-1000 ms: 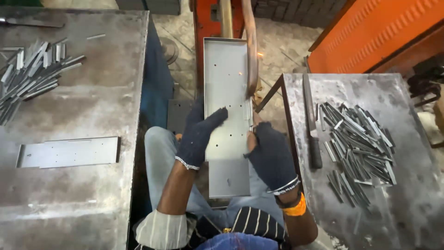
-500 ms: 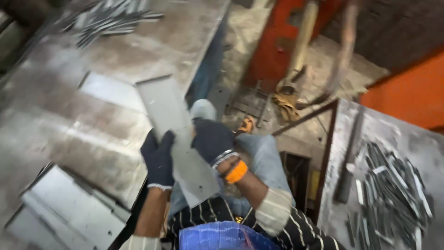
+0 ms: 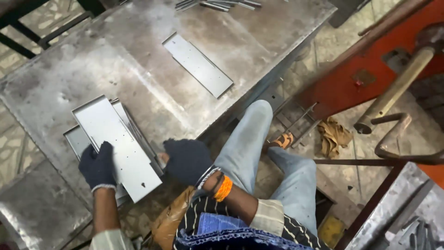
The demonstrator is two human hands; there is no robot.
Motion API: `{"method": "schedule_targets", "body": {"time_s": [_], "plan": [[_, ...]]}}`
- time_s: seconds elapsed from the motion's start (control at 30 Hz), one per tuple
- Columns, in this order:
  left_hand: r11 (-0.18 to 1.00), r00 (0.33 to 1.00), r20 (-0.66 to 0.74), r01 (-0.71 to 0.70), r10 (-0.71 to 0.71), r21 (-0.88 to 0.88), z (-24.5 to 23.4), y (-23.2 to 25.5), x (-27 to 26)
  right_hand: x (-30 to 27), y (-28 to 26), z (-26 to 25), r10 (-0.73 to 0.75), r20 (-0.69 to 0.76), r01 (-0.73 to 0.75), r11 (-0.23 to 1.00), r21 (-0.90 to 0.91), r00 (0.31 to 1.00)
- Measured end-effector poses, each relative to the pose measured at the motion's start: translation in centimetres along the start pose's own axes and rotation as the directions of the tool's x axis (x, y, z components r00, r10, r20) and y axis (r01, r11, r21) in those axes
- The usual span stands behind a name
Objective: Joining small metal clips to a rectangular metal frame using a spot welding machine.
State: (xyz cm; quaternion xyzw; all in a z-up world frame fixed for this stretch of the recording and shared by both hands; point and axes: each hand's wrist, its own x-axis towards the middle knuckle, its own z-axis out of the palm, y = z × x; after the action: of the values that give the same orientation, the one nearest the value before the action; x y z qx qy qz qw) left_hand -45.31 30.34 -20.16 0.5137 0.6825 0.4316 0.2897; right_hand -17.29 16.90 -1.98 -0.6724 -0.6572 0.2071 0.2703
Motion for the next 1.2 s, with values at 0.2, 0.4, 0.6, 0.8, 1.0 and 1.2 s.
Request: {"method": "schedule_targets", "body": {"time_s": [0.2,0.4,0.6,0.8,1.0,1.2], "plan": [[0.728,0.835,0.008,-0.485,0.550,0.484,4.9,6.0,-4.0,-0.5,5.1,-0.6,0.107,-0.172,-0.105,0.994,0.020,0.979],[0.685,0.671,0.355,-0.721,0.651,0.106,20.6,11.1,-7.5,-0.6,8.3,-4.7,0.238,-0.324,-0.165,0.957,0.238,0.916],[0.415,0.503,0.542,-0.864,0.673,0.286,34.0,12.9,-8.7,-2.1,11.8,-6.7,0.404,-0.303,-0.254,0.866,0.431,0.863],[0.464,0.316,0.874,-0.877,0.369,0.121,39.4,14.6,-9.1,-3.2,14.4,-6.7,0.605,-0.181,-0.370,0.668,0.646,0.775],[0.113,0.265,0.779,-0.963,0.568,0.245,39.6,18.9,-4.3,-3.8,15.6,-7.7,0.631,-0.201,-0.393,0.667,0.633,0.749],[0.228,0.315,0.797,-0.947,0.515,0.227,35.3,20.9,-2.7,-4.4,17.4,-7.0,0.667,-0.194,-0.400,0.626,0.669,0.719]]}}
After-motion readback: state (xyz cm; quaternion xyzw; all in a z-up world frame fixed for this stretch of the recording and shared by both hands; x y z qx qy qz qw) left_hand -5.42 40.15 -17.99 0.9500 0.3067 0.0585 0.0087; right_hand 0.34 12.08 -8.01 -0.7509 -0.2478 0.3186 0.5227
